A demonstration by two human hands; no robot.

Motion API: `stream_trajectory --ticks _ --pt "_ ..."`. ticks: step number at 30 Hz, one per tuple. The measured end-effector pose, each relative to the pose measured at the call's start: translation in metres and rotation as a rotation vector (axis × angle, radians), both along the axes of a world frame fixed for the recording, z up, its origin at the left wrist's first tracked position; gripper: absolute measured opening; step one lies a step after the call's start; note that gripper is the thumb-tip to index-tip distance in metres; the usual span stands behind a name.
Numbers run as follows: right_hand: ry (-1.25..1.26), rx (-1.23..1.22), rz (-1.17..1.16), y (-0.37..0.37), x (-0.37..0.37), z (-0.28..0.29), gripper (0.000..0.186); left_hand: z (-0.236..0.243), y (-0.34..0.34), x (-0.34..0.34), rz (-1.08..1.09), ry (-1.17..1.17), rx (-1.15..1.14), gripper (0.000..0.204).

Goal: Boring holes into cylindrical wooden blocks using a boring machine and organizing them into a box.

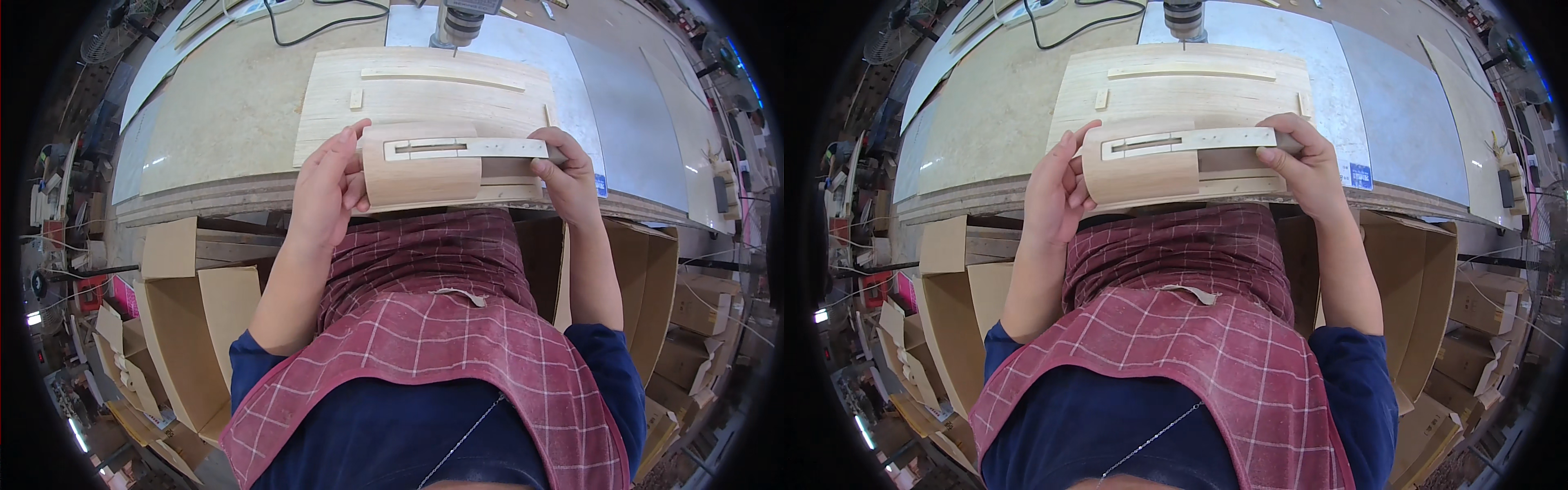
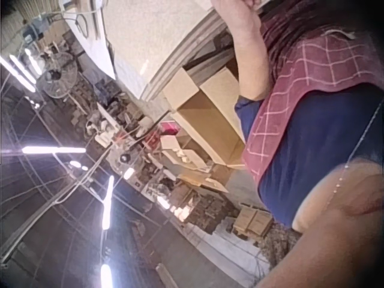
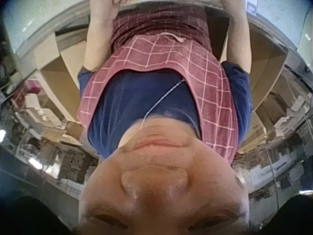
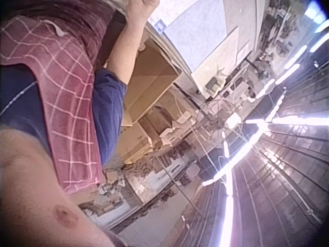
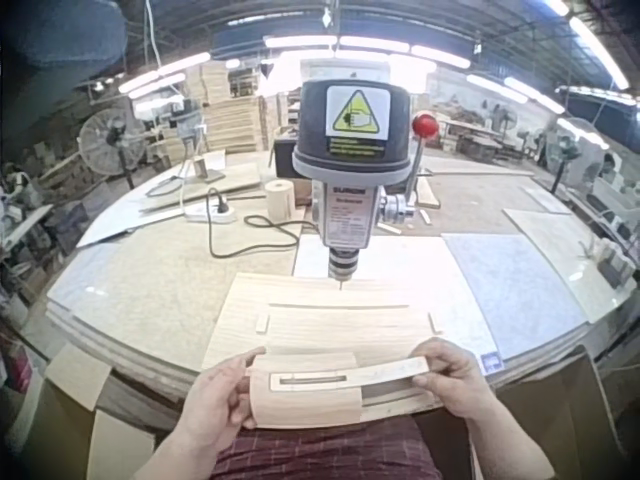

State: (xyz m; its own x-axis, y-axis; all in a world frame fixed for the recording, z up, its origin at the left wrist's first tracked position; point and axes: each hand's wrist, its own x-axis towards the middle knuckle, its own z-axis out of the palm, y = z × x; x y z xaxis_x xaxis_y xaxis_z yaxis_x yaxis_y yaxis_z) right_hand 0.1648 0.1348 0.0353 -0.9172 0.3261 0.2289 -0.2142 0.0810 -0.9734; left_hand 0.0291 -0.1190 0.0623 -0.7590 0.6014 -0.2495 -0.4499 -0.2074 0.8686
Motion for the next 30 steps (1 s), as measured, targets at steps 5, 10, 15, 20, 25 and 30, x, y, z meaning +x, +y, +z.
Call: stream_trajectory --ticks 5,10,15,20,25,30 --pt "-0.048 0.031 -0.113 0.0 -0.008 0.0 0.027 -0.013 0.013 -0.01 -0.041 0.014 0.064 0.049" --pt "-0.102 0.161 -0.247 0.019 -0.03 -0.011 0.034 -0.017 0.041 -0.023 -0.121 0.345 -0.12 0.067" --pt "-0.079 0.258 -0.338 0.046 -0.052 -0.029 0.036 -0.045 0.068 -0.038 -0.051 0.775 -0.256 0.075" --pt "-0.1 0.347 -0.392 0.054 -0.077 -0.025 0.038 -0.057 0.083 -0.047 0.063 0.86 -0.357 0.074" --pt "-0.066 0.356 -0.379 0.05 -0.084 -0.033 0.039 -0.047 0.081 -0.044 0.027 0.705 -0.239 0.073" --pt "-0.037 0.387 -0.376 0.039 -0.086 -0.03 0.038 -0.048 0.077 -0.047 -0.063 0.542 -0.115 0.083"
